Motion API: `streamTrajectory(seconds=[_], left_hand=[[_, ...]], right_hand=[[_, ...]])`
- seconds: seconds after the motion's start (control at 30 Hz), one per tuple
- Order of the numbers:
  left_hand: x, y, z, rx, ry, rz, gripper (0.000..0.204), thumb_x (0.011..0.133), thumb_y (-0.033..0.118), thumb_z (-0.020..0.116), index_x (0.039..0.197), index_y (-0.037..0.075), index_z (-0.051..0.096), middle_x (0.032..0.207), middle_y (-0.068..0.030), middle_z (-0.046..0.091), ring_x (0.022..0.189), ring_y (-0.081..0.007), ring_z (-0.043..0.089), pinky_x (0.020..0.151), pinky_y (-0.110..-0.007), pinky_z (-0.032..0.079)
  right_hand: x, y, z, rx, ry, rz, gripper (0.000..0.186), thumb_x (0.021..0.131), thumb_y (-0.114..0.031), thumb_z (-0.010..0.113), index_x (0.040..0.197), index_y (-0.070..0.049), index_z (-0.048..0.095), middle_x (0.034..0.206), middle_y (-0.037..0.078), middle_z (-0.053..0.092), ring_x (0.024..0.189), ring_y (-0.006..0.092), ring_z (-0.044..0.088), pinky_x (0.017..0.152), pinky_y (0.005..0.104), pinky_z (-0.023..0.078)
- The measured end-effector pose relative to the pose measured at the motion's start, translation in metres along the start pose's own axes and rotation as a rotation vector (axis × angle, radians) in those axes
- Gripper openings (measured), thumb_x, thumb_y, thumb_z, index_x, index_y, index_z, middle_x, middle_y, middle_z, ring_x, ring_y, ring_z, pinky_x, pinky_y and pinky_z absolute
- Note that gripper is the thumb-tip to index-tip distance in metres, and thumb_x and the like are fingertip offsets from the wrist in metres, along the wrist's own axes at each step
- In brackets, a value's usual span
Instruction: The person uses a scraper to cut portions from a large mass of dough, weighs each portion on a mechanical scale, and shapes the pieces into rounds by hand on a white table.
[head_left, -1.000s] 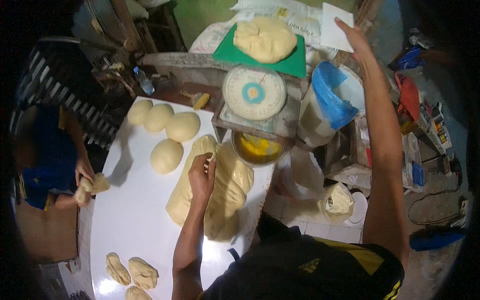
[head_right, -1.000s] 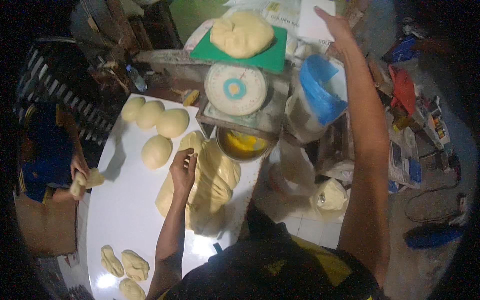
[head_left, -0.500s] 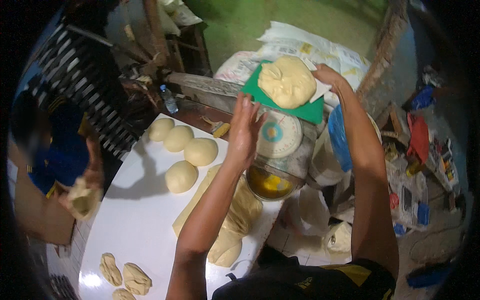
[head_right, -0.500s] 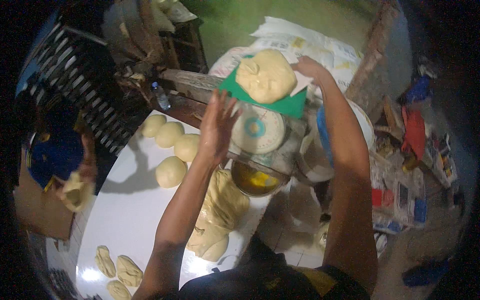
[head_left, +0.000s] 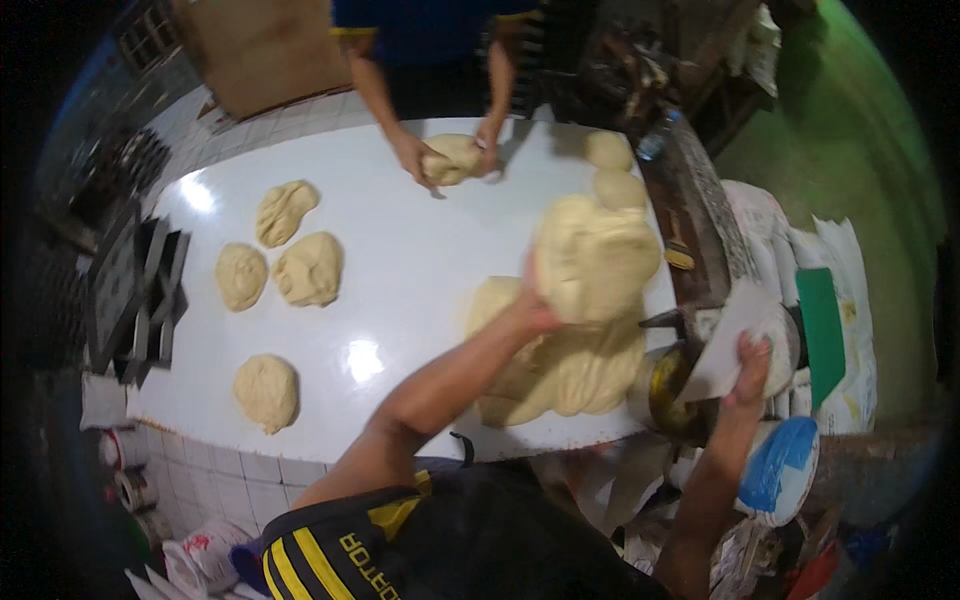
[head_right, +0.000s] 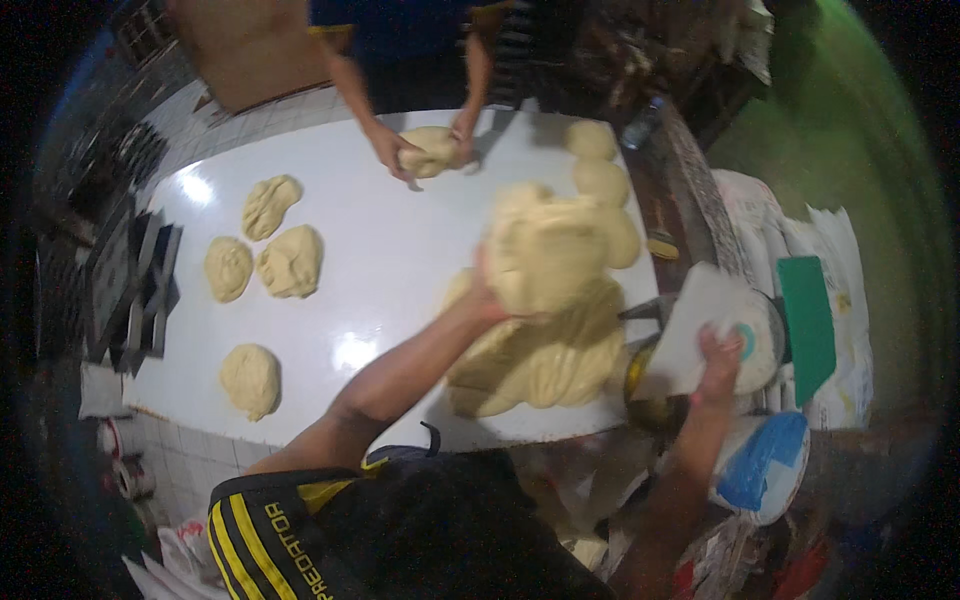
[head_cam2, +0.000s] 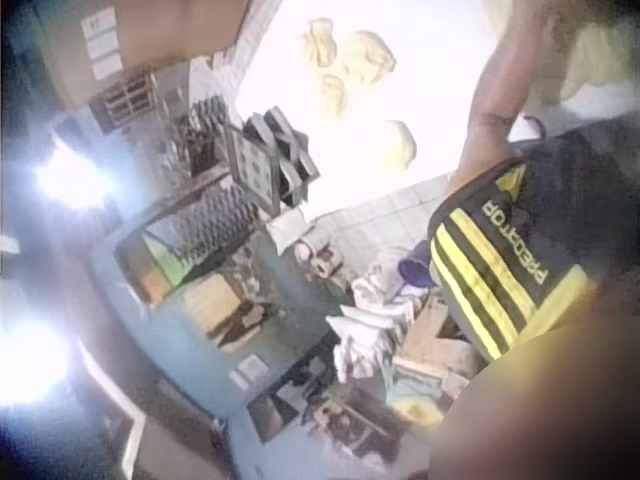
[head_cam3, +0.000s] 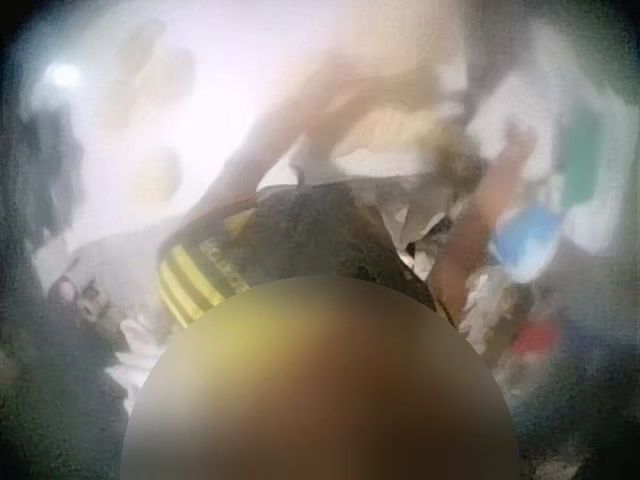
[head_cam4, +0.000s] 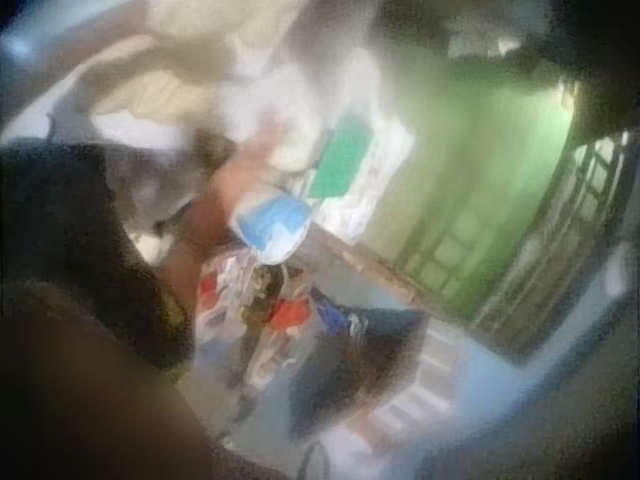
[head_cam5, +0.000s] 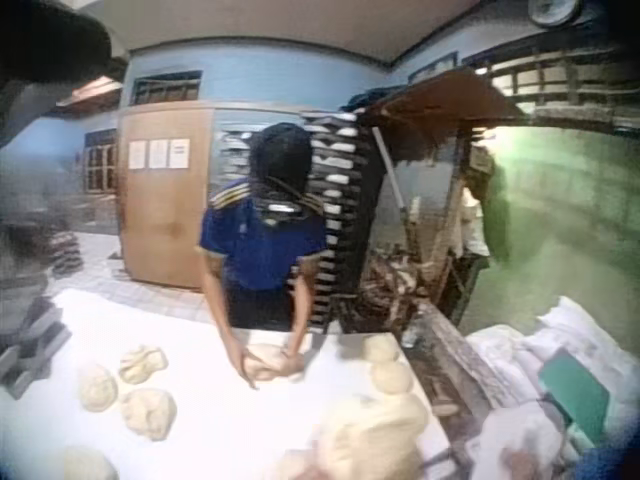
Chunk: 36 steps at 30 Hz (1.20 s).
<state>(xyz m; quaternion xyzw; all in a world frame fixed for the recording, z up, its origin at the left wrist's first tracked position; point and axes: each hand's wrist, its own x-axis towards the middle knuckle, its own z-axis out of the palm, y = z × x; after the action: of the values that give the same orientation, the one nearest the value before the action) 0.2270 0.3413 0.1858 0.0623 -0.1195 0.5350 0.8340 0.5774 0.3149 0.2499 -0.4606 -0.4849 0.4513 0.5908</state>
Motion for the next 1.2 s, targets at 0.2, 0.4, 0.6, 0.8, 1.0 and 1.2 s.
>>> streamTrajectory(seconds=[0.2, 0.4, 0.6, 0.8, 1.0, 1.2], left_hand=[[-0.172, 0.226, -0.039, 0.452, 0.484, 0.605, 0.069, 0.104, 0.062, 0.031, 0.146, 0.008, 0.044, 0.14, -0.0154, 0.057, 0.128, -0.0326, 0.057, 0.113, -0.052, 0.042], [-0.207, 0.435, -0.13, 1.968, 1.637, 0.376, 0.086, 0.099, 0.067, 0.043, 0.155, 0.003, 0.029, 0.159, -0.0198, 0.035, 0.143, -0.0421, 0.035, 0.119, -0.053, 0.028], [-0.072, 0.291, -0.137, 2.107, 0.657, 0.036, 0.05, 0.091, 0.028, 0.071, 0.134, 0.005, 0.06, 0.125, -0.0208, 0.066, 0.111, -0.0359, 0.065, 0.091, -0.045, 0.053], [-0.027, 0.105, -0.199, 2.345, 0.233, -0.37, 0.07, 0.083, 0.054, 0.071, 0.137, 0.01, 0.06, 0.13, -0.0193, 0.065, 0.121, -0.0363, 0.061, 0.104, -0.044, 0.048], [-0.053, 0.116, -0.207, 2.226, 0.56, -0.606, 0.062, 0.087, 0.05, 0.064, 0.135, 0.012, 0.061, 0.109, -0.0203, 0.072, 0.106, -0.0391, 0.068, 0.095, -0.046, 0.052], [-0.18, 0.074, -0.162, 1.685, 0.948, -0.182, 0.051, 0.096, 0.038, 0.061, 0.135, 0.005, 0.059, 0.122, -0.0218, 0.067, 0.104, -0.031, 0.068, 0.086, -0.042, 0.054]], right_hand=[[-0.119, 0.161, 0.061, -0.233, -0.246, 0.548, 0.042, 0.093, -0.017, 0.069, 0.13, -0.001, 0.058, 0.115, 0.008, 0.067, 0.106, 0.0206, 0.065, 0.095, 0.036, 0.05], [-0.162, 0.158, 0.173, 0.069, -0.416, 0.83, 0.043, 0.093, -0.021, 0.069, 0.129, 0.001, 0.059, 0.111, 0.008, 0.067, 0.098, 0.0189, 0.064, 0.088, 0.0359, 0.052], [-0.116, 0.149, 0.18, -0.335, -0.04, 0.561, 0.045, 0.087, -0.025, 0.073, 0.123, 0.001, 0.064, 0.108, 0.009, 0.069, 0.093, 0.0199, 0.065, 0.083, 0.0378, 0.052], [-0.002, 0.261, 0.222, -1.143, -0.174, 0.126, 0.03, 0.089, -0.024, 0.066, 0.104, 0.001, 0.068, 0.094, 0.028, 0.07, 0.092, 0.0447, 0.068, 0.082, 0.0503, 0.054], [0.005, 0.297, 0.272, -1.363, -0.323, 0.15, 0.016, 0.084, -0.015, 0.062, 0.089, -0.003, 0.072, 0.09, 0.022, 0.072, 0.087, 0.0397, 0.071, 0.08, 0.0523, 0.055], [0.023, 0.352, 0.273, -1.163, -0.191, 0.091, 0.035, 0.087, -0.031, 0.071, 0.091, 0.004, 0.069, 0.088, 0.024, 0.072, 0.08, 0.0408, 0.07, 0.076, 0.0488, 0.055]])
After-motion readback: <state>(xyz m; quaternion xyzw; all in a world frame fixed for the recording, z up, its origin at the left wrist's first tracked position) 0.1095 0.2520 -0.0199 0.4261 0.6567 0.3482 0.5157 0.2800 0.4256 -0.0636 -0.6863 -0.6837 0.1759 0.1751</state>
